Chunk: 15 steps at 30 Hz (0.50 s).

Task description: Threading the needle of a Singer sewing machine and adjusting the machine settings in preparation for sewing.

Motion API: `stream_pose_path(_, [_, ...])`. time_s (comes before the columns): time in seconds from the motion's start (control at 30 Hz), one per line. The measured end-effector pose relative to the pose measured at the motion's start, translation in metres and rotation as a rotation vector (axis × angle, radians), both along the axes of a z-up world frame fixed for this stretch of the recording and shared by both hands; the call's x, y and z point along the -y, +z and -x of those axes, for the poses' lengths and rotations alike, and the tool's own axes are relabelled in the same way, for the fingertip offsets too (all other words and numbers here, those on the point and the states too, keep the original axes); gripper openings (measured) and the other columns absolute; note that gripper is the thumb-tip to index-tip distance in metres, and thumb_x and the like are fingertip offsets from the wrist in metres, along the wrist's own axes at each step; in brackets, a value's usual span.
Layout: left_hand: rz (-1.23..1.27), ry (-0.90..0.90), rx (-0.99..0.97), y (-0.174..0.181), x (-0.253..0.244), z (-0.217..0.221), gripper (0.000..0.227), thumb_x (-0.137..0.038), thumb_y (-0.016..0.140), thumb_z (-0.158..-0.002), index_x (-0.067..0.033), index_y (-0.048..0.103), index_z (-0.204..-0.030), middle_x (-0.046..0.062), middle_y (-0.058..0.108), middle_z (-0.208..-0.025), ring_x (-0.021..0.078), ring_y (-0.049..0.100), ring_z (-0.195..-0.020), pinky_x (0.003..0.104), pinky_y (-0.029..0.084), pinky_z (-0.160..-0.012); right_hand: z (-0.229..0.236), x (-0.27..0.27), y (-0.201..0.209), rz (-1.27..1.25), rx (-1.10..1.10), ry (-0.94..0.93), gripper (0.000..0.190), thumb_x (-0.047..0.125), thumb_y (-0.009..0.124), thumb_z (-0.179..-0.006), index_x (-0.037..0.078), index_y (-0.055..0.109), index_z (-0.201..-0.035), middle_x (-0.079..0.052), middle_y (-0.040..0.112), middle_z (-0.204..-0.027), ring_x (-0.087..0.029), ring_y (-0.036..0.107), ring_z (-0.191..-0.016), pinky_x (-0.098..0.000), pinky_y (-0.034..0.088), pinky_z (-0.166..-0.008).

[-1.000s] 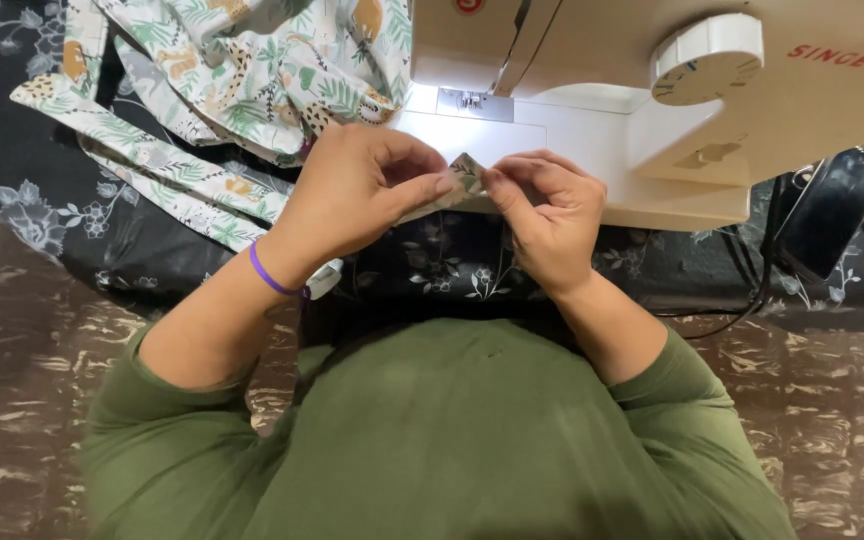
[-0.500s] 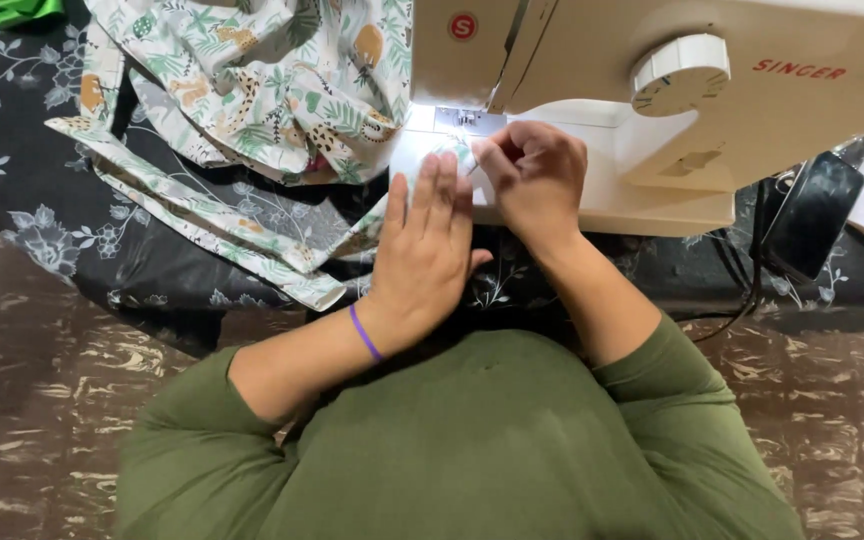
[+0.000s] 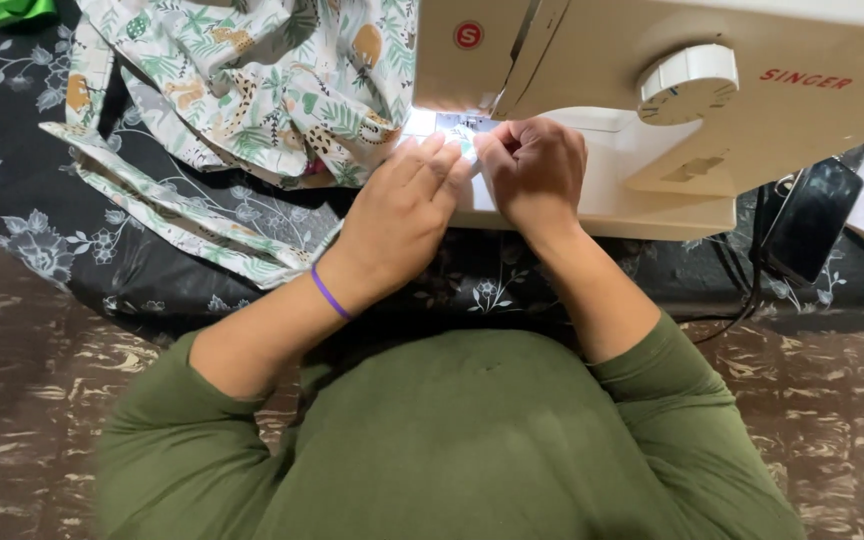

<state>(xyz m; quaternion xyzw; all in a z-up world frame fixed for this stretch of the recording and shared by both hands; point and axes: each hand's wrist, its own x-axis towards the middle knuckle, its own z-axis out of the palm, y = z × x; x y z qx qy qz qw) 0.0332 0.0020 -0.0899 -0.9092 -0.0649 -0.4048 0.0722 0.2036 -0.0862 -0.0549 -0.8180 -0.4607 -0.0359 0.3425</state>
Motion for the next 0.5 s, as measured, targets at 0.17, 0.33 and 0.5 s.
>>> stream_pose_path(0.17, [-0.09,-0.042,0.001,-0.003,-0.02,-0.008,0.032,-0.014,0.062,-0.101,-0.0017,0.075,-0.128,0.019,0.075,-0.12,0.038,0.074,-0.115,0.05,0.057,-0.106,-0.003,-0.003,-0.001,0.051,-0.032,0.002,0.024,0.036,0.074,-0.087,0.021,0.077,-0.07,-0.008,0.064,-0.06,-0.04,0.072,-0.078,-0.0459,0.058,-0.079])
stream_pose_path(0.33, [-0.177,-0.087,-0.043,-0.003,-0.039,-0.017,0.033,-0.011,0.063,-0.099,0.0008,0.075,-0.128,0.021,0.077,-0.109,0.0392,0.076,-0.105,0.049,0.059,-0.102,-0.007,-0.003,0.002,0.077,-0.054,0.0,0.024,0.034,0.072,-0.087,0.018,0.075,-0.069,-0.007,0.062,-0.058,-0.041,0.071,-0.075,-0.0471,0.059,-0.076])
stream_pose_path(0.5, [-0.251,-0.169,-0.09,0.024,-0.05,-0.012,0.034,-0.009,0.064,-0.099,0.0012,0.075,-0.129,0.024,0.079,-0.102,0.0396,0.077,-0.098,0.05,0.059,-0.099,-0.011,-0.004,0.006,0.115,-0.035,0.044,0.026,0.032,0.07,-0.089,0.013,0.074,-0.071,-0.011,0.064,-0.06,-0.046,0.07,-0.077,-0.0535,0.054,-0.075])
